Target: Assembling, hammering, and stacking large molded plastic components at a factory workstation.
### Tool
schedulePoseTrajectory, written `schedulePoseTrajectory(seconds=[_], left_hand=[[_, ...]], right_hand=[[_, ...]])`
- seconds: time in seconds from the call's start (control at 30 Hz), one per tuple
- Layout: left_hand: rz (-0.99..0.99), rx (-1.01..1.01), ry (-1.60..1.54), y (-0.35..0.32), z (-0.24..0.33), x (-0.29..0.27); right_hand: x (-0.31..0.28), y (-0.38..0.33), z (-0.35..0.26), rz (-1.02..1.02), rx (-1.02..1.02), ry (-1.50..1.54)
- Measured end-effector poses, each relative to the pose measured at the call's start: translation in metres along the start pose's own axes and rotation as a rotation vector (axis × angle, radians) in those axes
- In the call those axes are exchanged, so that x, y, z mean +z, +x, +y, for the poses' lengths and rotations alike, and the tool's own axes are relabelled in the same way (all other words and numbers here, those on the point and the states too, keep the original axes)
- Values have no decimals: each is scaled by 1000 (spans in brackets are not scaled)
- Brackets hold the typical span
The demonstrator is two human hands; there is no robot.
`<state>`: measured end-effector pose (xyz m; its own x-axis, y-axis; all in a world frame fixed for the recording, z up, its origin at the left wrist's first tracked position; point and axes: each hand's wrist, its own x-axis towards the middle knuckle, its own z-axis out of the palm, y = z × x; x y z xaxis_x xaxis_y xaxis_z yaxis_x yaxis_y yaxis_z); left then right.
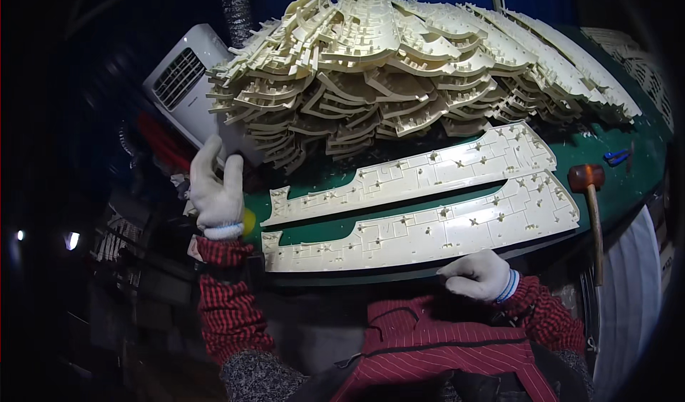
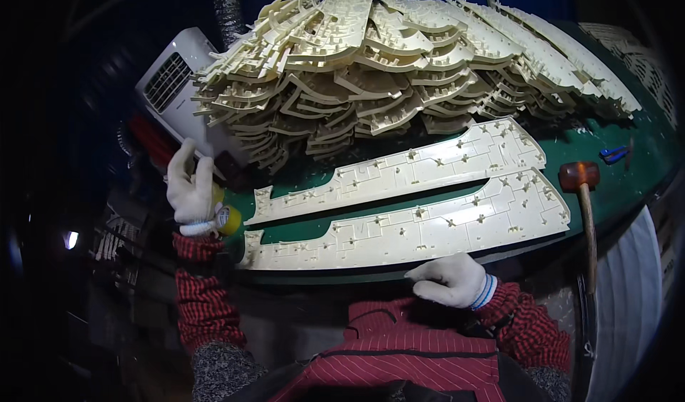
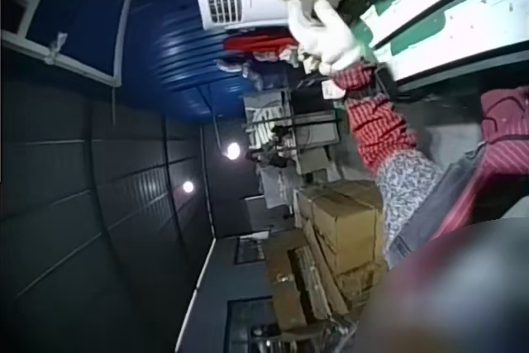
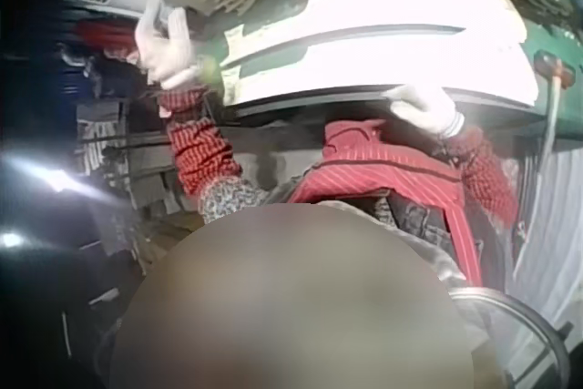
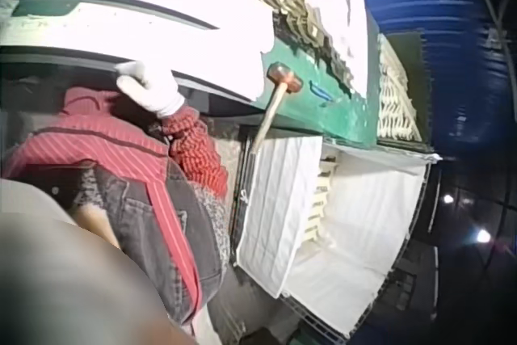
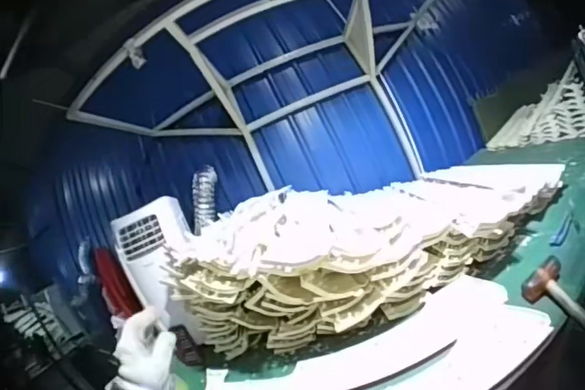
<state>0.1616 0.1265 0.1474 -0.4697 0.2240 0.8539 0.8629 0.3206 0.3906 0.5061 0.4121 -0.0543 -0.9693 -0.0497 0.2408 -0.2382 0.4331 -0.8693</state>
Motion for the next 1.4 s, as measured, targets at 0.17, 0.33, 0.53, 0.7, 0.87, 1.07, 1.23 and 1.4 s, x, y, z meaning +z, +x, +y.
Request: schedulePoseTrajectory(seconds=[0.17,0.33,0.53,0.7,0.87,1.07,1.23,1.4], left_hand=[[-104,19,387,140,64,30],[-385,-24,748,208,90,97],[-361,3,730,228,93,157],[-644,-109,907,239,93,183],[-419,-204,570,292,14,168],[-375,-619,-589,289,27,83],[-263,-210,-212,178,68,-5],[-99,699,526,35,89,-90]], right_hand=[[19,14,22,81,-90,19],[15,13,21,83,-20,32],[16,16,17,106,-56,-1],[14,11,18,110,-6,18],[12,15,17,79,-41,13],[14,15,23,98,-70,-14],[14,0,6,151,45,167],[-101,-13,-75,710,-442,-911]])
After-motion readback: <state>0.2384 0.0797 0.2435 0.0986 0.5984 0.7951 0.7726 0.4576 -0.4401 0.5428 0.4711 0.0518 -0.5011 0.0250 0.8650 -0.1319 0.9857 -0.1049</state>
